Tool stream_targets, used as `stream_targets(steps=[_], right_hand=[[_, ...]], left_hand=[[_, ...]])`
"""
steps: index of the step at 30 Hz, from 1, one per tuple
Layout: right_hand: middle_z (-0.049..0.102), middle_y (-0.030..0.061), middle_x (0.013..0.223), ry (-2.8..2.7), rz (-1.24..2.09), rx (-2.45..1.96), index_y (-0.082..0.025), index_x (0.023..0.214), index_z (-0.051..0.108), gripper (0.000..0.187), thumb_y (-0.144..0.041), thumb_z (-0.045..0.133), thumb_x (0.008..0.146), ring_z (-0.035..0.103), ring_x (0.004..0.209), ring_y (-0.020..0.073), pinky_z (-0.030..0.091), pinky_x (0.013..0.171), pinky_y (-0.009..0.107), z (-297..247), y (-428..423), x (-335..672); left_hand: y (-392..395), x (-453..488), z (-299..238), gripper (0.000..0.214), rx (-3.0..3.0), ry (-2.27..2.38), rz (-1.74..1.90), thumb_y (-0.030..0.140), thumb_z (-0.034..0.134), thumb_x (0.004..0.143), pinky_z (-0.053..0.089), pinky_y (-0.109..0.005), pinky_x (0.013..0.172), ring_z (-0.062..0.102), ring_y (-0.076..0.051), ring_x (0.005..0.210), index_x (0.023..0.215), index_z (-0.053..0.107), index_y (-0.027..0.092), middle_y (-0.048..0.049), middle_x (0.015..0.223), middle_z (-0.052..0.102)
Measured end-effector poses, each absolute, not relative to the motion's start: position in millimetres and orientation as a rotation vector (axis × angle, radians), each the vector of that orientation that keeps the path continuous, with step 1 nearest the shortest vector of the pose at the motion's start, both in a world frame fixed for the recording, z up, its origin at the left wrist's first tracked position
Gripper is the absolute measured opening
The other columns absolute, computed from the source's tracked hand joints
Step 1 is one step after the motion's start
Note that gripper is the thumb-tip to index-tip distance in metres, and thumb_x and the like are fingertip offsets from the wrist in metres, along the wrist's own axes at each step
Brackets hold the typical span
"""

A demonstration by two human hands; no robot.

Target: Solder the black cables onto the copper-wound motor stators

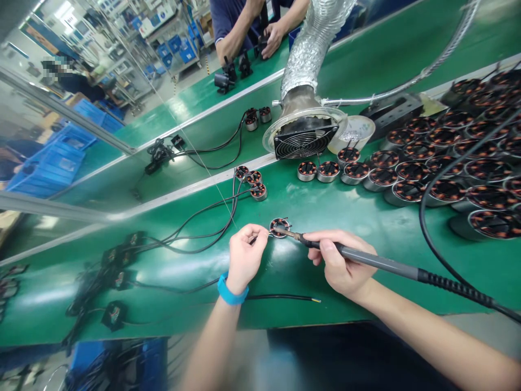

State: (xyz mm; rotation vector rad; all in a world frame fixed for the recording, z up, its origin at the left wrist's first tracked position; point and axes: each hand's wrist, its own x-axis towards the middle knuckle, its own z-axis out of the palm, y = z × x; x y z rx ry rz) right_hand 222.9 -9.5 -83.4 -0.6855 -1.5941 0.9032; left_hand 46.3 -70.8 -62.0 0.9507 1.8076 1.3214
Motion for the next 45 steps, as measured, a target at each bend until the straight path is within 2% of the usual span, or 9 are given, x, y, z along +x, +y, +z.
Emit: stream_targets(steps=[9, 13, 16, 18, 22, 27, 35, 40, 45], right_hand=[[0.068, -0.0023, 0.071, -1.559, 0.859, -0.709, -0.024, 0.107, 0.071, 0.023, -0.015, 0.054, 0.095, 0.065, 0.056, 0.0123, 0.054, 0.057, 0.026, -82.0, -8.1, 220.8], [0.069, 0.0054, 0.097, -1.668, 0.823, -0.779, -0.024, 0.123, 0.064, 0.031, -0.017, 0.057, 0.093, 0.069, 0.086, 0.0194, 0.059, 0.08, 0.036, -79.1, -1.8, 211.6], [0.059, 0.0113, 0.125, -1.801, 0.901, -0.816, -0.026, 0.138, 0.052, 0.053, -0.021, 0.067, 0.087, 0.066, 0.108, 0.0254, 0.055, 0.099, 0.046, -85.1, 1.8, 204.9], [0.053, 0.0121, 0.132, -1.824, 0.999, -0.786, -0.027, 0.145, 0.044, 0.065, -0.019, 0.069, 0.085, 0.064, 0.113, 0.0261, 0.054, 0.103, 0.046, -92.7, 2.9, 201.9], [0.052, 0.0106, 0.132, -1.836, 1.081, -0.753, -0.029, 0.146, 0.041, 0.067, -0.015, 0.067, 0.087, 0.065, 0.111, 0.0245, 0.055, 0.102, 0.043, -105.0, 2.9, 196.8], [0.052, 0.0104, 0.131, -1.891, 1.074, -0.709, -0.029, 0.145, 0.043, 0.062, -0.014, 0.064, 0.089, 0.062, 0.115, 0.0246, 0.054, 0.103, 0.041, -107.0, -2.2, 187.5], [0.055, 0.0103, 0.128, -1.905, 1.082, -0.656, -0.027, 0.144, 0.043, 0.062, -0.013, 0.064, 0.088, 0.062, 0.114, 0.0237, 0.056, 0.099, 0.04, -99.6, -1.7, 186.5], [0.063, 0.0094, 0.119, -1.794, 0.922, -0.609, -0.028, 0.14, 0.049, 0.053, -0.014, 0.062, 0.09, 0.063, 0.113, 0.024, 0.056, 0.101, 0.043, -89.7, 1.4, 190.6], [0.059, 0.0091, 0.12, -1.824, 0.929, -0.555, -0.029, 0.139, 0.051, 0.045, -0.013, 0.054, 0.097, 0.068, 0.102, 0.0184, 0.059, 0.095, 0.035, -89.9, 0.5, 188.0]], left_hand=[[-70.5, 45.6, -63.5, 0.017, 0.956, 1.81, 1.318, 0.03, 0.065, 0.086, 0.047, -0.024, 0.071, 0.061, -0.014, 0.073, 0.078, 0.066, 0.015, -0.0026, 0.076, 0.067], [-71.0, 45.9, -63.2, 0.017, 0.95, 1.809, 1.316, 0.03, 0.065, 0.086, 0.046, -0.024, 0.07, 0.06, -0.013, 0.072, 0.078, 0.065, 0.015, -0.0025, 0.076, 0.066], [-72.0, 45.2, -60.1, 0.018, 0.953, 1.792, 1.313, 0.03, 0.065, 0.086, 0.045, -0.024, 0.068, 0.057, -0.012, 0.07, 0.077, 0.064, 0.015, -0.0016, 0.074, 0.063], [-72.6, 43.8, -57.0, 0.019, 0.963, 1.762, 1.305, 0.032, 0.065, 0.087, 0.044, -0.023, 0.066, 0.055, -0.011, 0.067, 0.078, 0.064, 0.015, -0.0011, 0.074, 0.06], [-71.5, 40.8, -52.2, 0.021, 0.972, 1.685, 1.307, 0.034, 0.069, 0.085, 0.044, -0.022, 0.063, 0.053, -0.01, 0.069, 0.077, 0.064, 0.016, -0.0025, 0.086, 0.056], [-66.7, 39.1, -51.6, 0.02, 1.097, 1.639, 1.318, 0.032, 0.069, 0.087, 0.049, -0.024, 0.076, 0.057, -0.015, 0.087, 0.077, 0.067, 0.015, -0.0063, 0.098, 0.054], [-66.4, 39.0, -54.7, 0.017, 1.17, 1.682, 1.256, 0.03, 0.068, 0.088, 0.051, -0.027, 0.081, 0.059, -0.016, 0.093, 0.08, 0.07, 0.015, -0.0075, 0.102, 0.053], [-65.5, 38.6, -52.8, 0.019, 1.166, 1.697, 1.258, 0.031, 0.068, 0.088, 0.052, -0.027, 0.078, 0.059, -0.016, 0.089, 0.078, 0.069, 0.015, -0.0073, 0.099, 0.054], [-66.1, 40.4, -52.7, 0.017, 1.181, 1.718, 1.257, 0.031, 0.068, 0.087, 0.051, -0.027, 0.079, 0.059, -0.017, 0.091, 0.079, 0.07, 0.016, -0.0071, 0.099, 0.054]])
